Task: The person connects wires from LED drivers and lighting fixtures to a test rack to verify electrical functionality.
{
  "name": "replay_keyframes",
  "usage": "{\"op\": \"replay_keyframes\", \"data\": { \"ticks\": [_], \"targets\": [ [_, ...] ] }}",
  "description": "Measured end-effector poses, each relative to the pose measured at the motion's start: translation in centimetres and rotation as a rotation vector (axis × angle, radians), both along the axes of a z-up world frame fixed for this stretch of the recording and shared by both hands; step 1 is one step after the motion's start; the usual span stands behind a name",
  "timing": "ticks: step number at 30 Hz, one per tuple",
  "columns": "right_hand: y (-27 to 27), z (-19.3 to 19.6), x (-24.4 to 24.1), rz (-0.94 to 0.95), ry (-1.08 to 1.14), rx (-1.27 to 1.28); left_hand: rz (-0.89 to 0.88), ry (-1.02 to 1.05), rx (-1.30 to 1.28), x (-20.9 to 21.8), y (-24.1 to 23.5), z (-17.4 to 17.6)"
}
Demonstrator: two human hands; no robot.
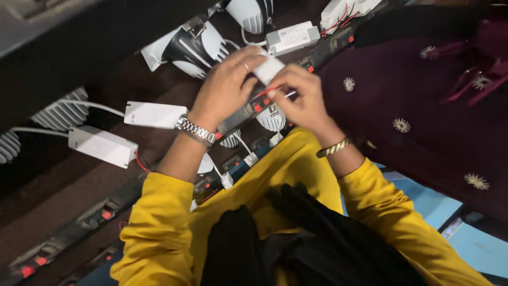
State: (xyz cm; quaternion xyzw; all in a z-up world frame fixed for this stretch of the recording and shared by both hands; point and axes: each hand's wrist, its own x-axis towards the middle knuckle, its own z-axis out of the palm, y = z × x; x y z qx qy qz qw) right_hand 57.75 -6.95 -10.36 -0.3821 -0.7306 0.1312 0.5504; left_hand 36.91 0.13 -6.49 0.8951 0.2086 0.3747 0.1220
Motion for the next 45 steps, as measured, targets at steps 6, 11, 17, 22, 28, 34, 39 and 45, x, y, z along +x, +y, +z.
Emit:
{"op": "replay_keyframes", "data": {
  "ticks": [6, 11, 17, 22, 28, 34, 39, 45],
  "targets": [
    [-0.6, -3.0, 3.0, 0.031, 0.382, -0.166, 0.066, -0.405, -0.559, -1.5, -5.5, -0.3],
    [-1.5, -3.5, 1.7, -0.013, 0.284, -0.11, -0.094, -0.45, -1.04, 0.3, -12.1, -7.9],
    [-2.2, -2.7, 0.3, -0.137, 0.116, 0.0, -0.021, -0.485, -1.193, 3.7, -11.4, -13.3],
    [-2.6, -3.1, 1.1, -0.131, 0.082, 0.004, 0.277, -0.35, -0.447, 3.8, -12.6, -10.5],
    [1.8, -3.4, 5.2, -0.077, 0.963, -0.212, 0.2, -0.205, -0.149, 5.8, -12.3, -8.7],
    [3.5, -1.5, 7.7, 0.022, 0.611, -0.108, 0.178, 0.059, -0.109, 8.1, -9.1, -7.9],
    [2.5, -0.1, 8.8, 0.031, 0.248, -0.157, 0.168, 0.171, -0.126, 9.6, -7.3, -7.0],
    [-0.1, 2.0, 8.5, -0.272, -0.221, -0.079, 0.2, 0.237, -0.044, 10.0, -5.9, -7.9]
  ]
}}
